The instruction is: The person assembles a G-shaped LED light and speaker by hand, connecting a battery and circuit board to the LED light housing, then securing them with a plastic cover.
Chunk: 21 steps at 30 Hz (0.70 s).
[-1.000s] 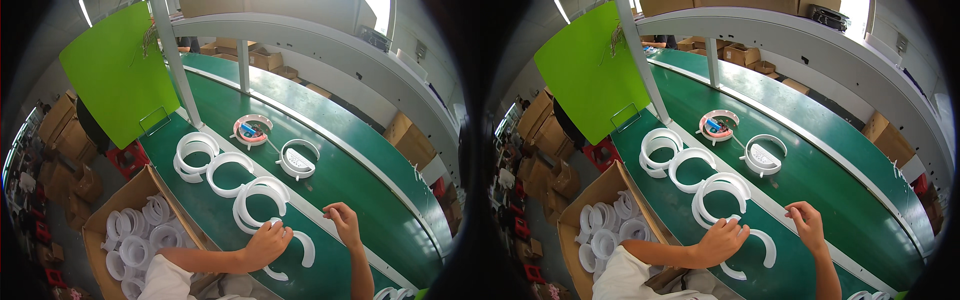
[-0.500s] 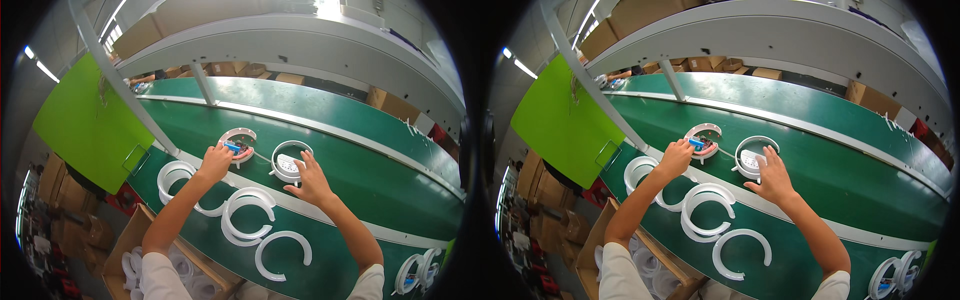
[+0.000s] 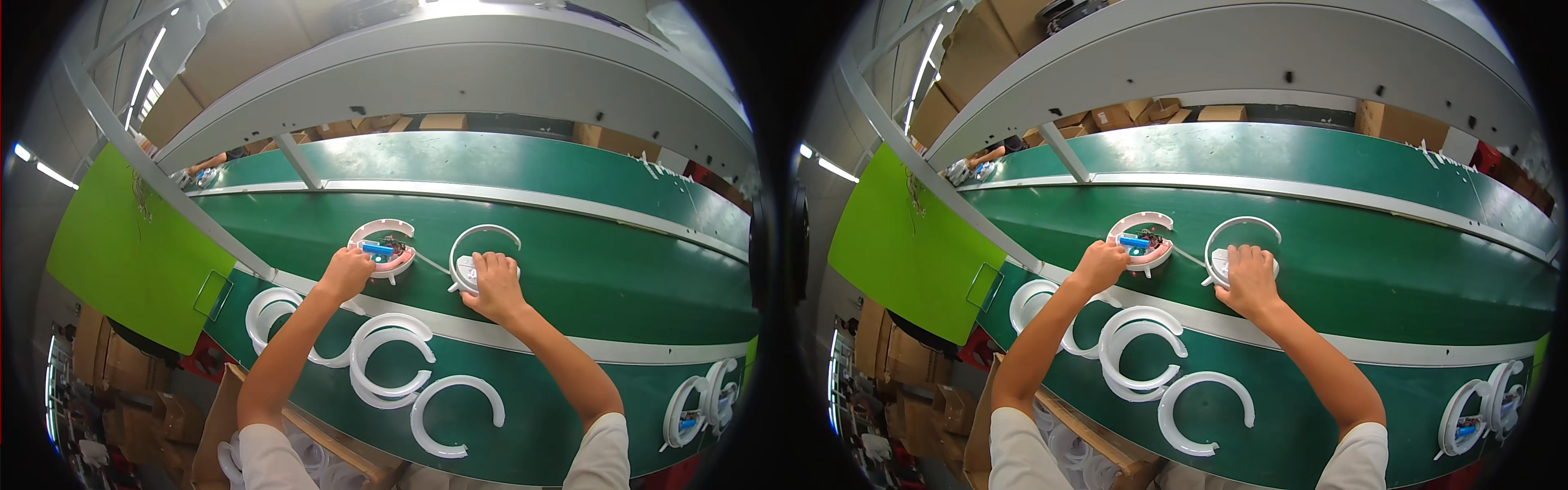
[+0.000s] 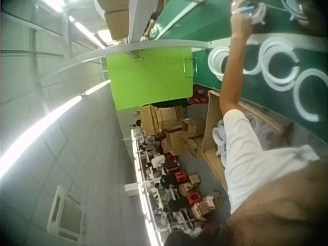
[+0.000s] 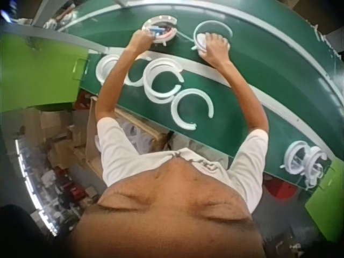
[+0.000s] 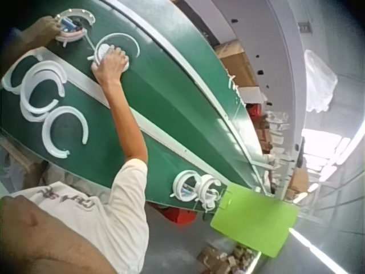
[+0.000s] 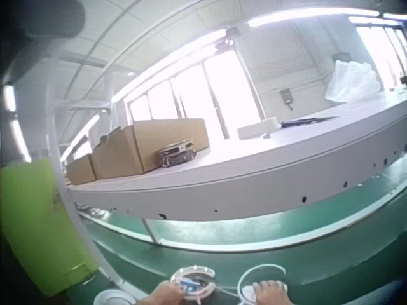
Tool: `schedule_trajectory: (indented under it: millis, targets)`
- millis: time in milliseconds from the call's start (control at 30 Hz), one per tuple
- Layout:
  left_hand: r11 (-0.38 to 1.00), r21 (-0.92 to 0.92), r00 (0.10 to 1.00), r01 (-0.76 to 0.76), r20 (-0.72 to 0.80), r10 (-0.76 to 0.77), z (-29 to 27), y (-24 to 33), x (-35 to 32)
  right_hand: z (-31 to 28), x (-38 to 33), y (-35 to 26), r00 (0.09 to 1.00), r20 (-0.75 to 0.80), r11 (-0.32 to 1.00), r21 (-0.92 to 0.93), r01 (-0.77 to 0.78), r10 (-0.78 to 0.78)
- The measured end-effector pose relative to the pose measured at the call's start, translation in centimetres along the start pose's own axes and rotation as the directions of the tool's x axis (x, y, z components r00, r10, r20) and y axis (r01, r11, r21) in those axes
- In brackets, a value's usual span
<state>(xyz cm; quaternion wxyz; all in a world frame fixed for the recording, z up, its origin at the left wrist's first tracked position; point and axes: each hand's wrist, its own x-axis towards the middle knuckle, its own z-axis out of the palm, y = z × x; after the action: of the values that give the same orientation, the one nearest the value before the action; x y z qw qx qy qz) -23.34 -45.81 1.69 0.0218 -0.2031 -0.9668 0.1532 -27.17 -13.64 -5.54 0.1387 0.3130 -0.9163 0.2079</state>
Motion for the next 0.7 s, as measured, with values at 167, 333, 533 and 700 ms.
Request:
schedule_trajectory:
  millis: [167, 333, 533, 700]
  targets:
    - [0.987, 0.028, 0.97, -0.159, -0.181, 0.161, -5.7, 6.3, -0.1, -8.7, -6.5, 1.3, 0.989, -0.146, 0.998, 0.051, -0.028, 0.035]
    - [0.927, -0.111, 0.89, -0.358, -0.342, 0.302, -11.7, 18.3, -1.0, -18.9, -17.7, 3.3, 0.985, -0.061, 0.987, -0.002, -0.163, 0.162]
    - [0.784, -0.182, 0.784, -0.593, -0.353, 0.511, -14.4, 30.6, -4.7, -26.1, -28.3, 5.2, 0.946, 0.148, 0.957, -0.053, -0.284, 0.289]
    - [0.684, -0.296, 0.744, -0.666, -0.316, 0.588, -14.0, 36.0, -7.1, -26.9, -32.6, 6.1, 0.913, 0.266, 0.948, -0.015, -0.318, 0.311]
